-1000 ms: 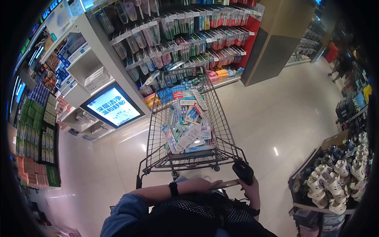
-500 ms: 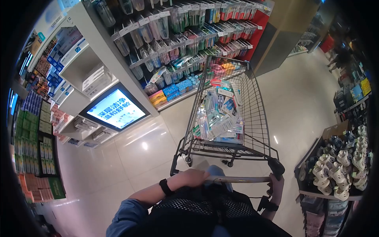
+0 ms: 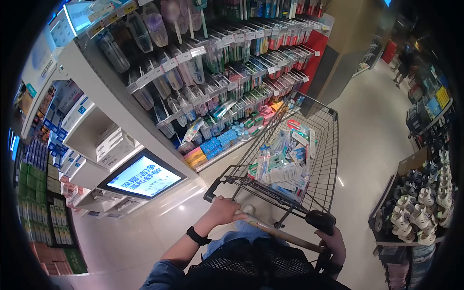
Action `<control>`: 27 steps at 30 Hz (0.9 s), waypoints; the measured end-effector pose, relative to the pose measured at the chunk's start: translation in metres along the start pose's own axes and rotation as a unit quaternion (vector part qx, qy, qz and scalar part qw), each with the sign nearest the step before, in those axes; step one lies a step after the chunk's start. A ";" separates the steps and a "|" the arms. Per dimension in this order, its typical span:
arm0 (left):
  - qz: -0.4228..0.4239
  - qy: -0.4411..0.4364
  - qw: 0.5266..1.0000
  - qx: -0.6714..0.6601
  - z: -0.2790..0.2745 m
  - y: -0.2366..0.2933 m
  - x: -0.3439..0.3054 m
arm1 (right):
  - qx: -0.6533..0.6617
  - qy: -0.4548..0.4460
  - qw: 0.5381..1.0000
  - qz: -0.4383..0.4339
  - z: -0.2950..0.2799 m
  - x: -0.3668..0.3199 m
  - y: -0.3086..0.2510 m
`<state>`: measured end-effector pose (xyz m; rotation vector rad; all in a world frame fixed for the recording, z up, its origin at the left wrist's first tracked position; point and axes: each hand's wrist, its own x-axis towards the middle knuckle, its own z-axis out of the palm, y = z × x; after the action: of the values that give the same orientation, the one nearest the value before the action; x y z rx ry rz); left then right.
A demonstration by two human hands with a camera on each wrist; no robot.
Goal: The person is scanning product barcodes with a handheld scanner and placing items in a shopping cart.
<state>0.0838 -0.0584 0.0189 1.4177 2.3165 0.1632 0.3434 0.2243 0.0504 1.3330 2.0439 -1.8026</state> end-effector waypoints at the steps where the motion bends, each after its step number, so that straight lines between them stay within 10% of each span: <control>1: -0.021 -0.004 1.000 0.000 -0.005 -0.008 0.008 | 0.035 -0.003 0.999 -0.036 0.010 0.010 -0.017; 13: 0.066 0.035 0.997 0.008 -0.044 -0.117 0.074 | 0.047 -0.014 0.998 -0.026 0.047 0.064 -0.101; 20: 0.193 -0.293 0.935 -0.054 -0.111 -0.184 0.143 | 0.090 0.281 0.955 0.042 0.079 0.035 -0.103; 24: 0.066 0.195 0.917 -0.341 -0.161 -0.262 0.255 | 0.112 0.349 0.928 0.063 0.106 0.029 -0.095; 27: -0.154 0.396 0.778 -0.463 -0.163 -0.392 0.370 | 0.146 0.379 0.910 0.076 0.134 0.024 -0.104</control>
<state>-0.4512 0.0983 -0.0616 0.4428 2.3413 1.8002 0.2009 0.1327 0.0754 2.5226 1.8925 -1.7275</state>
